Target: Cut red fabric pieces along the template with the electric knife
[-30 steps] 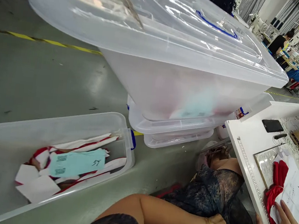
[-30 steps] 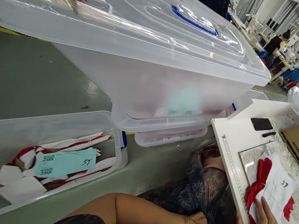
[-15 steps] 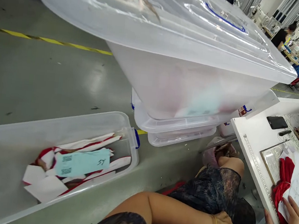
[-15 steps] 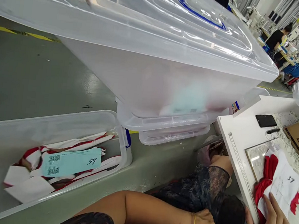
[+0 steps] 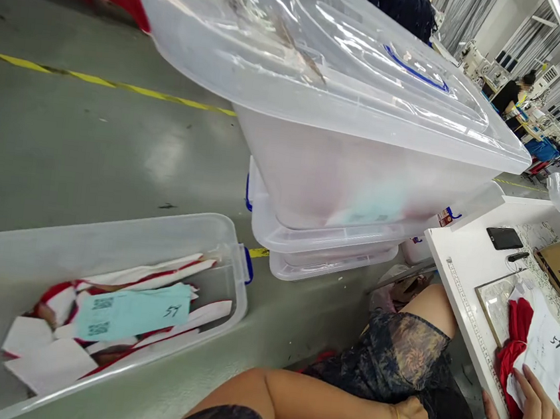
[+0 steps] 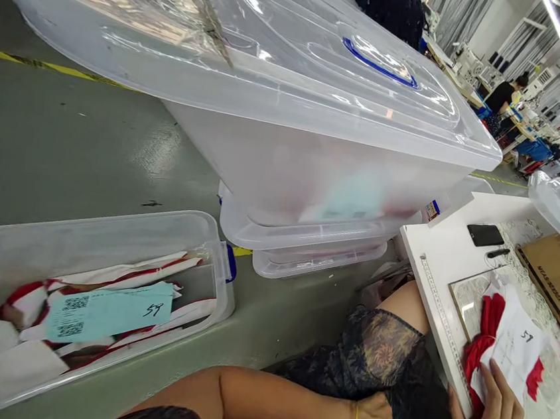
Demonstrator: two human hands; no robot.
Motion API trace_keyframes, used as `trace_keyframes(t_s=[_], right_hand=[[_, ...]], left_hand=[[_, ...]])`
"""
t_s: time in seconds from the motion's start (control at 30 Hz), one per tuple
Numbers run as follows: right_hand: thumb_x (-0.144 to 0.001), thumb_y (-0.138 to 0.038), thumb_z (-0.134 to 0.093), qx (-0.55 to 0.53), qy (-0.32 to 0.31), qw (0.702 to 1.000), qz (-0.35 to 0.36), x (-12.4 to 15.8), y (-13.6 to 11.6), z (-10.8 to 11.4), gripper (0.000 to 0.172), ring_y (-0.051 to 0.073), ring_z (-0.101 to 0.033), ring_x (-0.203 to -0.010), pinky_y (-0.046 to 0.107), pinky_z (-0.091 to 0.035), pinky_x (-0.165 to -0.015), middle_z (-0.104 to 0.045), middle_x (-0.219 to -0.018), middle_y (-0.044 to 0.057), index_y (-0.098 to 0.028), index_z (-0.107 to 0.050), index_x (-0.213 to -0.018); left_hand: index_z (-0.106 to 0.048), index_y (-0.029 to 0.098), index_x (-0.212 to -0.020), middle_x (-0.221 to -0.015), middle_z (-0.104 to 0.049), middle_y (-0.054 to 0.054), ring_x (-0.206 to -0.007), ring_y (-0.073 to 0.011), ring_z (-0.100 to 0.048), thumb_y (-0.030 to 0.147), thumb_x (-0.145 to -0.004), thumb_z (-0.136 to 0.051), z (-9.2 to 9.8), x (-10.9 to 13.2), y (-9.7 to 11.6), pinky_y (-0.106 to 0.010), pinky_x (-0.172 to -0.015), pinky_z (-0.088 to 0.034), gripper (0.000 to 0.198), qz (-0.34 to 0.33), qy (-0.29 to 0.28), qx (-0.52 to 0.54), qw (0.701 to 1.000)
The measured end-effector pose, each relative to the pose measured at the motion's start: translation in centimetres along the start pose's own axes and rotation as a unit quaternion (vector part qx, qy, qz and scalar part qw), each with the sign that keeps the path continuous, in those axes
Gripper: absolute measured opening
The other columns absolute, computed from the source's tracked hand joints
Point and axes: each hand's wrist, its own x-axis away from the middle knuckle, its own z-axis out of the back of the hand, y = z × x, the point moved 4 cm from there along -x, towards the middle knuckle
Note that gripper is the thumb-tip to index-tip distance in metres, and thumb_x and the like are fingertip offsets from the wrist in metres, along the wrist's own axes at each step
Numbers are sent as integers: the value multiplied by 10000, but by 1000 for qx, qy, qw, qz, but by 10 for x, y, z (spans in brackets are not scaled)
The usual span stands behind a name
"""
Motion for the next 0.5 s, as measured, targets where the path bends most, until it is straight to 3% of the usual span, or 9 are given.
trace_keyframes(t_s=[0.27, 0.5], right_hand=[[-927, -753, -359, -8, -3, 1000, 4, -1, -1, 1, 822, 411, -604, -1073, 576, -434, -941, -615, -1282, 257, -100, -513, -1402], [-907, -764, -396, 9, -16, 1000, 6, 11, 14, -8, 850, 430, -622, -1068, 589, -458, -902, -596, -1341, 241, -140, -456, -1481]], left_hand=[[-633, 186, -517, -395, -532, -36, -374, -160, -473, 253, -828, -692, -7, -2, 0, -273, -473, -287, 324, -27, -36, -5, 999], [-602, 178, -482, -334, -457, 4, -301, -117, -375, 173, -727, -749, -20, -10, -5, -247, -473, -255, 286, -40, -34, 2, 999]])
